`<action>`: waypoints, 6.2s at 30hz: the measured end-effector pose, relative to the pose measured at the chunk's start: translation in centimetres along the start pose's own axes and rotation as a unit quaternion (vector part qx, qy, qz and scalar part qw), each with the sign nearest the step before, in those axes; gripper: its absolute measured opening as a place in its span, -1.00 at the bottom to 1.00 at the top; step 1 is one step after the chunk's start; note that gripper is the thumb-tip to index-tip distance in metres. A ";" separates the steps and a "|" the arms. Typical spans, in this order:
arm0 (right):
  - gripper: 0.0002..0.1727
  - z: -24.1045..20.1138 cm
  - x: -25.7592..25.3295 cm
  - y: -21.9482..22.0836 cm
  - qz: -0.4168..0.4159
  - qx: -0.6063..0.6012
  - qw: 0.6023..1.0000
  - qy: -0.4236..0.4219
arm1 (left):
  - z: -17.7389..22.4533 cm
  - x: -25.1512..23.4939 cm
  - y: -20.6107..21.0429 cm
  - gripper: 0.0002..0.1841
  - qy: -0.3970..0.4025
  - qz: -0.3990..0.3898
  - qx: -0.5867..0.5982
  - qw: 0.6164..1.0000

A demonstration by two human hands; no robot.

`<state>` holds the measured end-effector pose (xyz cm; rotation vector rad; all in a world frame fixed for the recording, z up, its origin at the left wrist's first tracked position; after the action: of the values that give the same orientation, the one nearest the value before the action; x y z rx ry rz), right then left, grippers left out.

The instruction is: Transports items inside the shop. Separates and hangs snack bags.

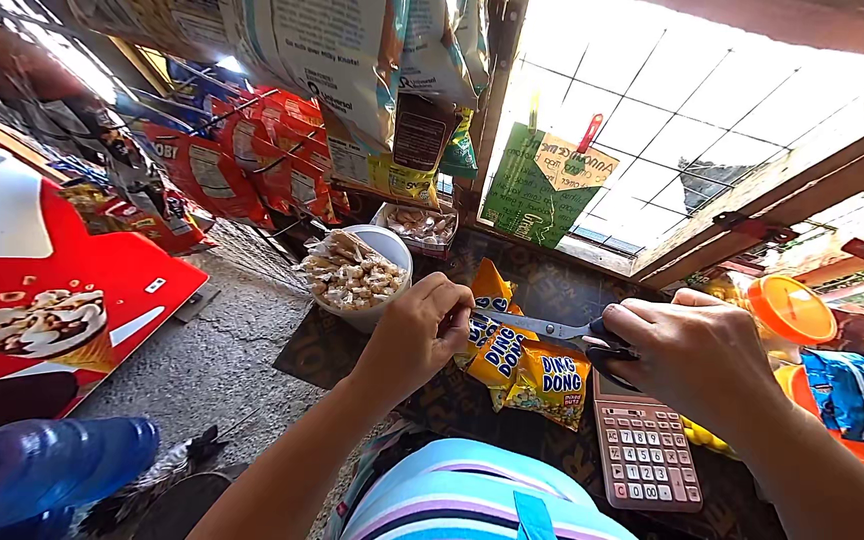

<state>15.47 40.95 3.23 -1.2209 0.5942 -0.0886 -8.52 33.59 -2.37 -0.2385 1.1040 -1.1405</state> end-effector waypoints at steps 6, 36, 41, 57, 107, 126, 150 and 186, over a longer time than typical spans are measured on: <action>-0.71 -0.1 -0.1 -0.3 -0.007 0.003 1.000 -0.015 | 0.3 0.2 0.1 -0.82 0.013 0.005 -0.010 1.000; -0.75 0.9 -0.2 -0.8 -0.007 -0.043 0.999 -0.022 | 1.0 -0.2 -0.6 -0.87 0.049 0.052 -0.003 0.997; -0.73 1.2 -0.2 -1.0 -0.006 -0.030 1.000 -0.005 | 1.2 -0.3 -0.9 -0.86 0.047 0.053 0.009 0.997; -0.74 2.4 0.7 -1.1 -0.007 -0.039 0.998 0.039 | 0.7 -0.4 -1.4 -0.83 0.003 0.054 0.062 0.997; -0.88 -1.4 -1.1 0.3 0.279 -0.559 0.766 0.153 | 4.1 -5.3 -1.6 -0.95 -0.068 0.011 0.243 0.968; -0.75 3.2 -12.8 -19.6 0.263 -0.134 0.953 0.064 | 13.9 -19.4 -16.1 -0.76 0.132 0.123 0.032 0.983; -0.80 5.4 -20.5 -21.3 0.248 -0.187 0.949 0.062 | 13.0 -25.7 -20.0 -0.91 0.007 0.017 0.067 0.998; -0.92 6.4 -21.1 -22.0 0.206 -0.263 0.933 0.134 | 13.5 -25.3 -19.4 -0.61 0.019 0.059 0.009 0.998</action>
<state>6.07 46.35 32.42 -1.5836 1.1545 0.2811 -9.19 40.56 31.58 -0.1372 1.1261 -1.0531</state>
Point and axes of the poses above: each hand's wrist, its own x-axis away from the middle knuckle, its own y-axis out of the palm, z = x × y, the point moved 4 cm from there along -x, towards the middle knuckle, and after that the axes turned 1 degree about -y, right-handed, at the moved point
